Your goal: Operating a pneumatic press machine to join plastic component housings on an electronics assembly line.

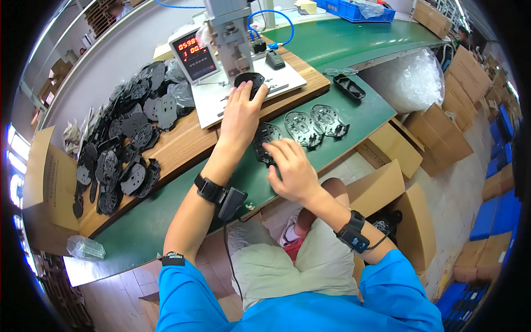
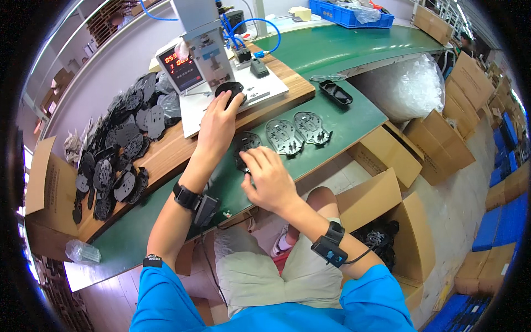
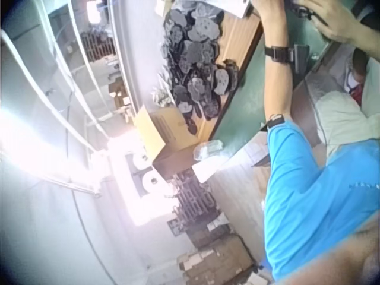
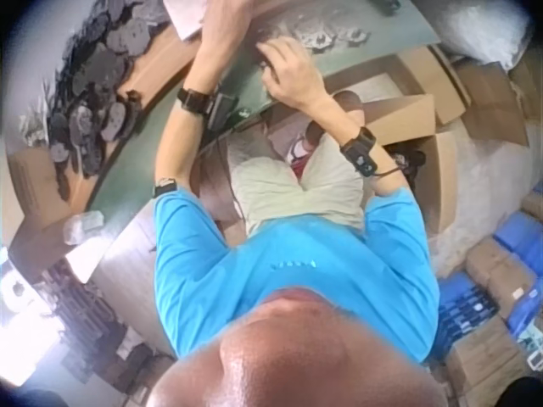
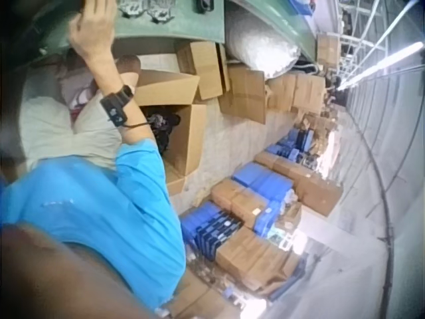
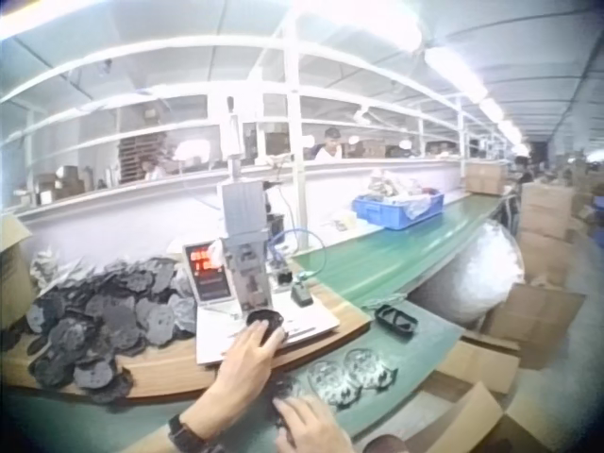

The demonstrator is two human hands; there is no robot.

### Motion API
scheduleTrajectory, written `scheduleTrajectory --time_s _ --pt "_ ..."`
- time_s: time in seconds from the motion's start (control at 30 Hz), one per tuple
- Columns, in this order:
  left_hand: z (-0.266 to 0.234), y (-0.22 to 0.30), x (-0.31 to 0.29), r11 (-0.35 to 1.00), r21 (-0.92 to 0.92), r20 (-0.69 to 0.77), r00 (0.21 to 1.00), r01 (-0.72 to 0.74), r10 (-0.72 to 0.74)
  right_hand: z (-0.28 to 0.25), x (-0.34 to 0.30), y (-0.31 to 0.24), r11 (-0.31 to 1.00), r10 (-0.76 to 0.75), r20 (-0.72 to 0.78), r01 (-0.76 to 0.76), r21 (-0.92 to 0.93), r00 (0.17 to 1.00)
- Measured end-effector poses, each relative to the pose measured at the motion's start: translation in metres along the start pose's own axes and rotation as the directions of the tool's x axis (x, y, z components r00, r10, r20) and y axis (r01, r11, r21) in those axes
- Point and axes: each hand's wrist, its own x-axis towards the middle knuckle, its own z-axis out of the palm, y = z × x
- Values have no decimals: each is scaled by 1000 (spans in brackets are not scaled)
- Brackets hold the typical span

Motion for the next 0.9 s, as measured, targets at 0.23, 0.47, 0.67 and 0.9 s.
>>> scheduleTrajectory --time_s 0.23,0.47,0.67,0.9 --pt "-6 -5 0 994 67 66 994 -86 81 -15 26 9 992 1 -169 20 124 986" --pt "-5 -9 0 998 -50 33 999 -37 39 -5 113 38 970 -138 -125 109 -218 982" --pt "-11 -16 -7 964 -266 1 1000 26 -27 9 136 50 958 -72 21 75 -278 997" --pt "-43 -128 -64 680 510 -164 835 528 -526 2 143 47 972 -41 68 55 -227 997"
